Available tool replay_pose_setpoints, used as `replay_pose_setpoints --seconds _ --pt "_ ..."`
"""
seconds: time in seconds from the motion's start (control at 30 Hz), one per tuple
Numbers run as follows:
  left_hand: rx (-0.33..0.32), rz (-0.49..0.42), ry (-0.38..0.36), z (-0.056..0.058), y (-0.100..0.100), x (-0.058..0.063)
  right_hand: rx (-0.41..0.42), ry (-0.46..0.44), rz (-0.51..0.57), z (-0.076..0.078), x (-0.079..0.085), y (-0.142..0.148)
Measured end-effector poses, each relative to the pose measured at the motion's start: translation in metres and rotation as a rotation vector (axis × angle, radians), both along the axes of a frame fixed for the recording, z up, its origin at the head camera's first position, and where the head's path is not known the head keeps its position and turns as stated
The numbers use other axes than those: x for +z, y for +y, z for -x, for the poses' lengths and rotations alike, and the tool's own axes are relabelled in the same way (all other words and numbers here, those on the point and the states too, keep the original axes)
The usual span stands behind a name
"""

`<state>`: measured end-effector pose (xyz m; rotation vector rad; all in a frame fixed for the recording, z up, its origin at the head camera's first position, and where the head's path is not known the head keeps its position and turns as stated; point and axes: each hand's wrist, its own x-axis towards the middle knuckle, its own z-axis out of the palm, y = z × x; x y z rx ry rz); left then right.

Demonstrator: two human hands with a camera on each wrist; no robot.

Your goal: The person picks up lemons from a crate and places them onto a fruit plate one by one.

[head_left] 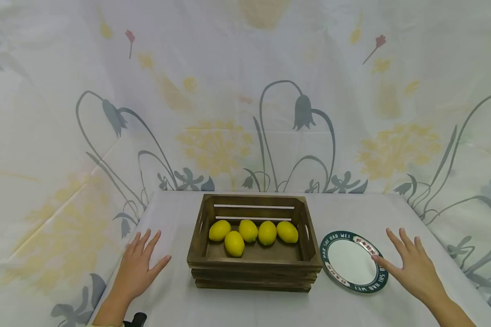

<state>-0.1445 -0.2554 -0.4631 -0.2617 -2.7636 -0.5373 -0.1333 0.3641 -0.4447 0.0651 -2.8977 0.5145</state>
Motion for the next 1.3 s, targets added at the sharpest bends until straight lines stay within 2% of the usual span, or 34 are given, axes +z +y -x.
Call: replay_pose_setpoints --seconds 0.23,0.4,0.5,0.63,0.93,1.3 --pt "-0.03 -0.11 -0.092 -0.002 0.007 0.009 0.005 -0.034 0.157 0.004 0.012 -0.005" --pt "-0.043 -0.195 -0.145 -0.001 0.015 0.011 -0.007 -0.039 0.21 0.004 0.017 -0.009" --pt "-0.078 -0.253 -0.129 0.0 0.019 0.011 -0.022 -0.046 0.226 0.006 0.02 -0.012" --pt "-0.155 -0.35 -0.096 0.003 0.024 0.012 -0.04 -0.043 0.252 0.008 0.024 -0.017" --pt "-0.309 -0.525 -0.092 0.008 0.036 0.021 -0.076 -0.062 0.258 0.009 0.031 -0.027" --pt "-0.338 -0.665 -0.187 0.007 0.051 0.023 -0.053 -0.027 0.336 0.014 0.037 -0.035"
